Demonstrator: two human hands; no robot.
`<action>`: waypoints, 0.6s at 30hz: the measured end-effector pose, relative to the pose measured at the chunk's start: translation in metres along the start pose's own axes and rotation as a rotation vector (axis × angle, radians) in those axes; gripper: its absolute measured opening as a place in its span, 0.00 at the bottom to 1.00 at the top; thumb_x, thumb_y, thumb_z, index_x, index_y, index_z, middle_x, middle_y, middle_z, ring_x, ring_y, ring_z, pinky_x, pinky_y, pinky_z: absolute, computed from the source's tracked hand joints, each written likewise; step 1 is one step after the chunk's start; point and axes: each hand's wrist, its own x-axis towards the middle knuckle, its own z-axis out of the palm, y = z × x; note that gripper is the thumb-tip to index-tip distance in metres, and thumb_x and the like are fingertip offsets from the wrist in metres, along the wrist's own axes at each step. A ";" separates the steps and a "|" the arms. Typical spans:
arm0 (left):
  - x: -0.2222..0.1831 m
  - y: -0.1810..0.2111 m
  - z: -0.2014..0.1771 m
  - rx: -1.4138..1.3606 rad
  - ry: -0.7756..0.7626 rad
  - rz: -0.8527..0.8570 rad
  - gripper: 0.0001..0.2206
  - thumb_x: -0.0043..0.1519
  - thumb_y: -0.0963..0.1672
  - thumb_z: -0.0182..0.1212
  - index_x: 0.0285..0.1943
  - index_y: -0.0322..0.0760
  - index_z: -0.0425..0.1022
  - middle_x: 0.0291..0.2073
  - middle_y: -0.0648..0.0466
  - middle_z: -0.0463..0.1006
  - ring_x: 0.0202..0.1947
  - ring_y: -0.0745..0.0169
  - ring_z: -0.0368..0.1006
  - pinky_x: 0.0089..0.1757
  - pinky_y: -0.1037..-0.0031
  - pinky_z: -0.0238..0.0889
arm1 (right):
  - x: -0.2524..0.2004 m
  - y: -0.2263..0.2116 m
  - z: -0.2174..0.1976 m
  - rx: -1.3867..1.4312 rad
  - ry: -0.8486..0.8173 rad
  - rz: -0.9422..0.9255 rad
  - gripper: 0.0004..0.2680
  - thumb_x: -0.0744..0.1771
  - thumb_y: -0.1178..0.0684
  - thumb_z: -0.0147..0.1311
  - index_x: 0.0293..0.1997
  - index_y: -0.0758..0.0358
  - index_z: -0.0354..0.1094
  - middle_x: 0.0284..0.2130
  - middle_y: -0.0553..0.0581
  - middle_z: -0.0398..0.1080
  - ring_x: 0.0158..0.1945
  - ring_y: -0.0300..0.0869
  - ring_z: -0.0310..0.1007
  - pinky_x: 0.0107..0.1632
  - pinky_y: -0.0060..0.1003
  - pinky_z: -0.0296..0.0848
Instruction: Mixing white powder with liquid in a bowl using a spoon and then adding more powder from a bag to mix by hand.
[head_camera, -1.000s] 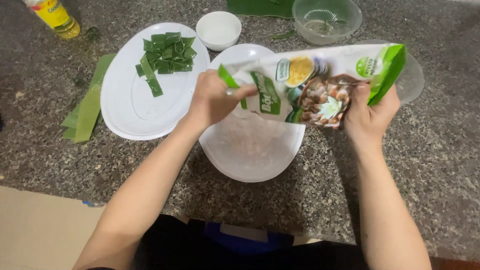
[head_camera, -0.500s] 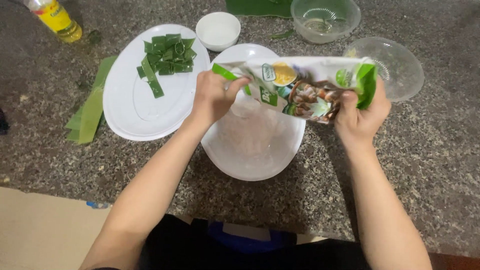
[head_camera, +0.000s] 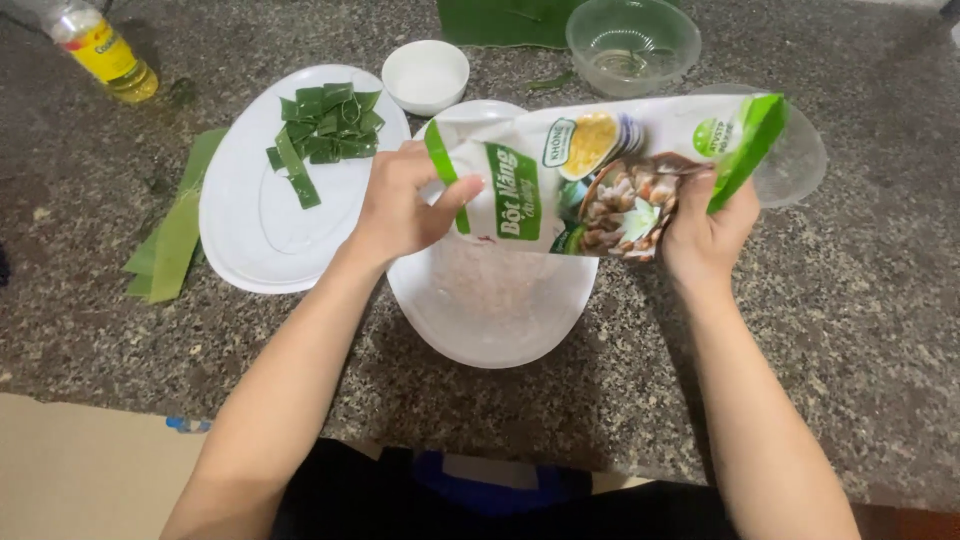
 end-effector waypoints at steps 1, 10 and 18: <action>0.000 0.000 0.000 0.000 0.000 -0.001 0.08 0.56 0.43 0.65 0.23 0.47 0.77 0.18 0.58 0.74 0.25 0.59 0.72 0.38 0.75 0.62 | 0.000 0.002 -0.001 0.000 -0.001 0.000 0.15 0.72 0.47 0.35 0.42 0.70 0.64 0.29 0.63 0.66 0.36 0.44 0.66 0.43 0.44 0.66; -0.001 0.010 0.010 -0.111 0.044 -0.004 0.05 0.55 0.41 0.66 0.26 0.46 0.79 0.21 0.59 0.75 0.26 0.63 0.70 0.40 0.75 0.62 | -0.007 0.021 -0.006 0.019 0.040 0.095 0.16 0.72 0.48 0.33 0.41 0.70 0.66 0.30 0.61 0.66 0.39 0.41 0.63 0.46 0.43 0.65; -0.001 0.004 0.007 -0.021 -0.115 0.247 0.03 0.55 0.36 0.63 0.33 0.34 0.77 0.29 0.52 0.78 0.25 0.64 0.69 0.22 0.82 0.62 | -0.006 0.012 -0.010 -0.133 0.036 0.103 0.19 0.72 0.41 0.34 0.42 0.72 0.63 0.38 0.63 0.68 0.43 0.47 0.66 0.44 0.41 0.64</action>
